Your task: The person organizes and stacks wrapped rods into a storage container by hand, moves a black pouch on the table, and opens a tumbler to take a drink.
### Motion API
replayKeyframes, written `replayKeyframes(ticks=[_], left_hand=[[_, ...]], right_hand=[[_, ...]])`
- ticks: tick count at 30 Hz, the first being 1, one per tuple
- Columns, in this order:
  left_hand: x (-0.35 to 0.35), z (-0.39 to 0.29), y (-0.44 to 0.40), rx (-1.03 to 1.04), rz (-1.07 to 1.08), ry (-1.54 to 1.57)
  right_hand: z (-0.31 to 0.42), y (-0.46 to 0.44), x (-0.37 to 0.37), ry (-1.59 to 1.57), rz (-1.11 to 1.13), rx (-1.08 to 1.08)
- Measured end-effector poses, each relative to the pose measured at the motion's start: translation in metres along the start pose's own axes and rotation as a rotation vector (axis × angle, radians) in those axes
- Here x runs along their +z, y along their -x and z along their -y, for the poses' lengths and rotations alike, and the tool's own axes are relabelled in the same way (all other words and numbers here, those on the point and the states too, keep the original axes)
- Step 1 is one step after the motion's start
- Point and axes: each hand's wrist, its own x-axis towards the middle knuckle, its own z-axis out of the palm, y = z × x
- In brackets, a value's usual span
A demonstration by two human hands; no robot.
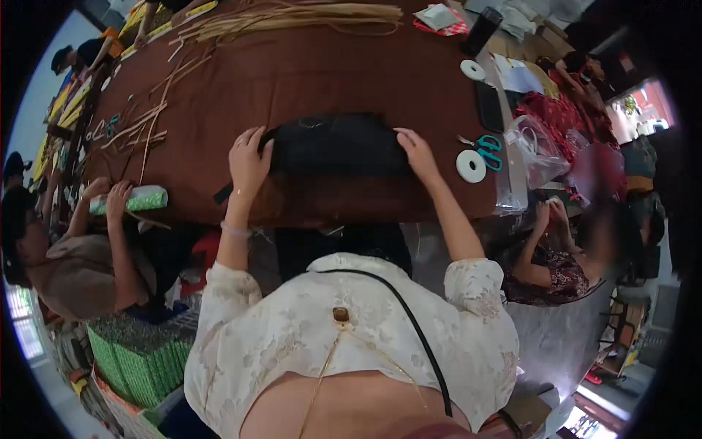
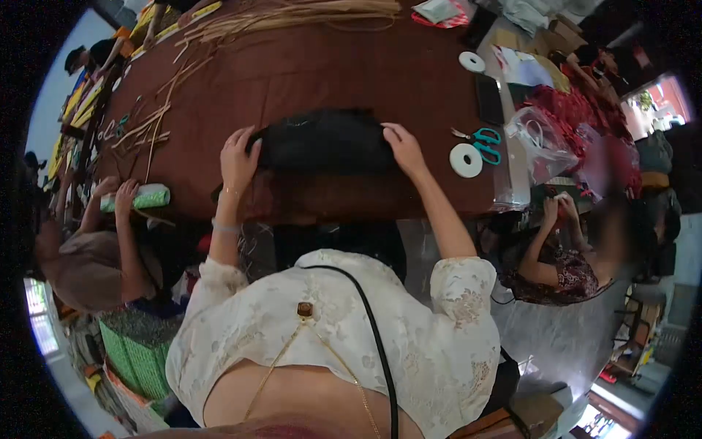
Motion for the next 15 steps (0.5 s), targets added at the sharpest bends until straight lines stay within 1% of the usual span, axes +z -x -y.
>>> replayKeyframes(ticks=[1,2,3,4,6,7,9,10,11,12,13,14,15], left_hand=[[0.012,0.011,-0.005,-0.07,0.113,0.033],[0.02,0.021,-0.013,-0.151,0.292,0.035],[0.026,0.028,-0.021,-0.228,0.465,0.046],[0.028,0.033,-0.028,-0.243,0.463,0.036],[0.031,0.039,-0.044,-0.366,0.645,0.149],[0.03,0.043,-0.05,-0.376,0.642,0.148],[0.028,0.05,-0.056,-0.188,0.734,0.128],[0.028,0.052,-0.058,-0.155,0.696,0.107],[0.024,0.048,-0.058,-0.16,0.704,0.101],[0.018,0.043,-0.06,-0.172,0.577,0.104],[0.015,0.04,-0.061,-0.179,0.449,0.107],[0.017,0.039,-0.061,-0.188,0.282,0.111],[0.019,0.04,-0.064,-0.187,0.286,0.111]], right_hand=[[0.014,-0.005,-0.004,0.09,0.029,0.055],[0.013,-0.011,-0.01,-0.014,0.083,0.111],[0.018,-0.016,-0.011,-0.046,0.065,0.113],[0.024,-0.018,-0.011,-0.076,0.04,0.114],[0.034,-0.02,-0.01,-0.053,0.024,0.098],[0.036,-0.021,-0.009,-0.086,-0.009,0.028],[0.045,-0.019,-0.006,-0.133,-0.089,-0.073],[0.047,-0.019,-0.004,-0.137,-0.082,-0.067],[0.048,-0.018,-0.002,-0.14,-0.133,-0.074],[0.048,-0.018,0.0,-0.143,-0.188,-0.081],[0.042,-0.021,0.002,-0.15,-0.189,-0.076],[0.039,-0.025,0.001,-0.259,-0.191,-0.026],[0.035,-0.026,0.001,-0.366,-0.192,0.025]])
